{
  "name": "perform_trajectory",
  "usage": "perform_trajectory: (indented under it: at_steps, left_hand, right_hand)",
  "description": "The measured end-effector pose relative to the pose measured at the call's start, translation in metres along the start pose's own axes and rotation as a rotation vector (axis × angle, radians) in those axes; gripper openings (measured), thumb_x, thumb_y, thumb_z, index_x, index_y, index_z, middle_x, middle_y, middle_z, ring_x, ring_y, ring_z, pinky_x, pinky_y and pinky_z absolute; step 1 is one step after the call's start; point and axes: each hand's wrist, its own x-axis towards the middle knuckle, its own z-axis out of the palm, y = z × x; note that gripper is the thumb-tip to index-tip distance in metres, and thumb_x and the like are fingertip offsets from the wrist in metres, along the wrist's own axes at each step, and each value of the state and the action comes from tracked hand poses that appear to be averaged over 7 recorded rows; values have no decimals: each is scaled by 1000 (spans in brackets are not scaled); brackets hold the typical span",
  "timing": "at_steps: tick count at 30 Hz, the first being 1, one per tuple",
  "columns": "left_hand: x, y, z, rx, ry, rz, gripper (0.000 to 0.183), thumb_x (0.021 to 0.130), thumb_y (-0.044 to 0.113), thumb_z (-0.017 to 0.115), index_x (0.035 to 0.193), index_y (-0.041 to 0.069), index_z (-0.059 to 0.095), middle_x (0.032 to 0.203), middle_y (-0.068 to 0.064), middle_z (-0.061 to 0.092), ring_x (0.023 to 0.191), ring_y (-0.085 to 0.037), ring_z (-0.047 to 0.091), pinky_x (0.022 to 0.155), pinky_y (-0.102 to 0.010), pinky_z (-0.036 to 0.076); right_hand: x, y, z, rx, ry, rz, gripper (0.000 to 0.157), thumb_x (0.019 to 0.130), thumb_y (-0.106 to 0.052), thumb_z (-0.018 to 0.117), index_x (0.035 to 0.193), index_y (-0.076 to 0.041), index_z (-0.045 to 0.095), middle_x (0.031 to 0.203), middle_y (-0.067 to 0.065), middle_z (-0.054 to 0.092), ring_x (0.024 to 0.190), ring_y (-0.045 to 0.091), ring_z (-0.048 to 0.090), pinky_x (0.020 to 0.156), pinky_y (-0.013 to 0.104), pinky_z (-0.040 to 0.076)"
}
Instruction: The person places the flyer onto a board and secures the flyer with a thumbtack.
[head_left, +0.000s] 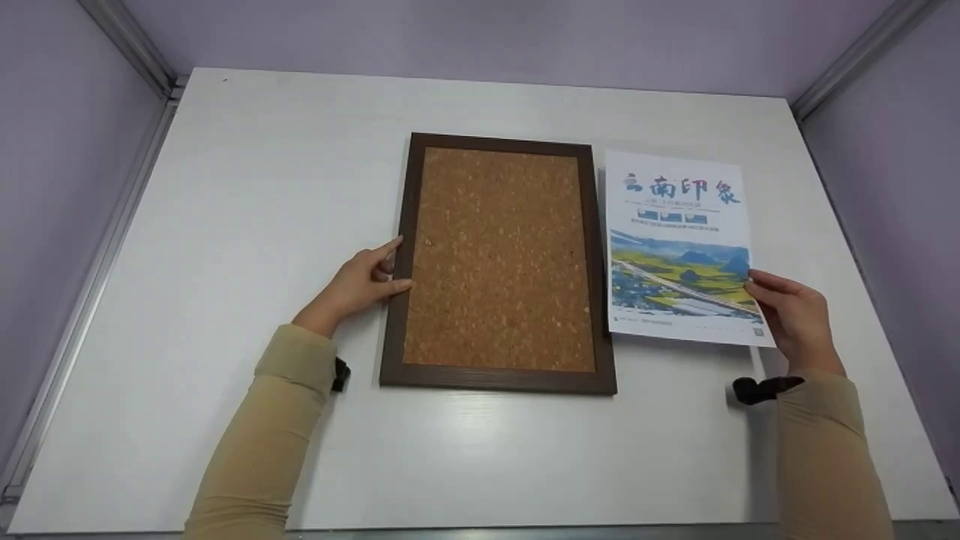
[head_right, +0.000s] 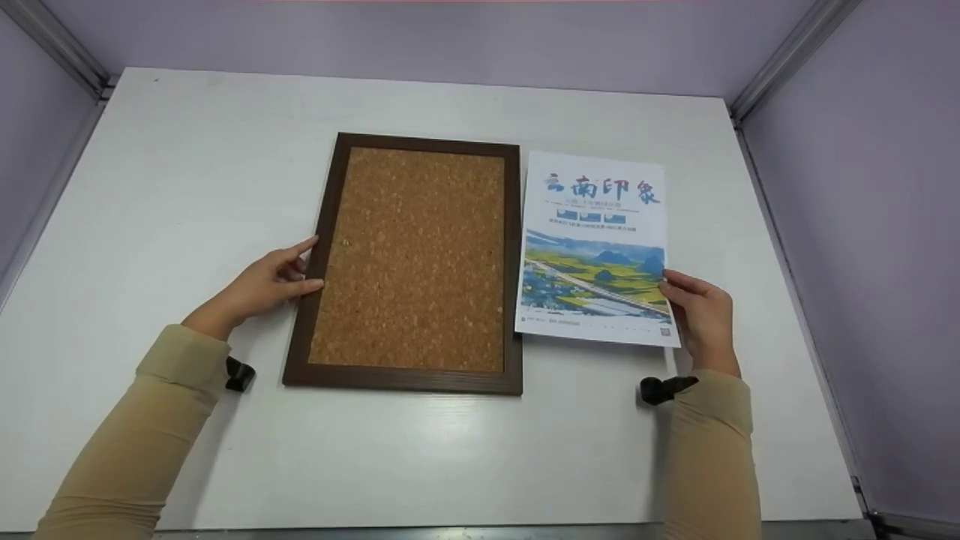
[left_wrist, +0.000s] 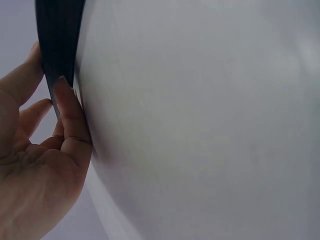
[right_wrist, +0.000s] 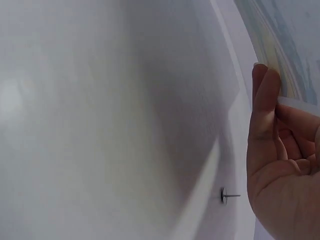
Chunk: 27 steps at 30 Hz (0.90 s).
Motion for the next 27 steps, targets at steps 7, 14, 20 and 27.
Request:
perform_trajectory:
  at_steps: [7,14,20,27]
  left_hand:
    - [0,-2,1,-8,3,6,77,96,23,67,159,13,23,124,-21,47,107,-29,49,97,-44,42]
    - [0,-3,1,5,6,19,78,96,23,68,159,11,23,126,-23,47,110,-32,50,100,-48,41]
    - [1,-3,2,12,8,24,77,96,22,67,158,11,23,124,-23,47,111,-34,51,100,-49,41]
    - [1,-3,1,3,0,19,77,97,23,66,159,11,23,125,-22,47,111,-33,50,100,-48,41]
  right_hand:
    - [-6,4,21,-12,-21,-35,27,85,-4,77,109,-14,77,99,-6,71,86,9,71,72,23,57]
    - [-10,11,48,-53,-23,-74,32,85,-7,77,117,-12,75,113,-5,62,92,7,68,79,18,55]
    - [-14,16,76,-78,-43,-106,33,86,-8,77,118,-10,74,117,-4,60,96,7,67,82,16,54]
    - [-21,24,117,-116,-96,-165,29,88,-7,75,116,-6,74,115,-2,62,97,8,67,82,17,54]
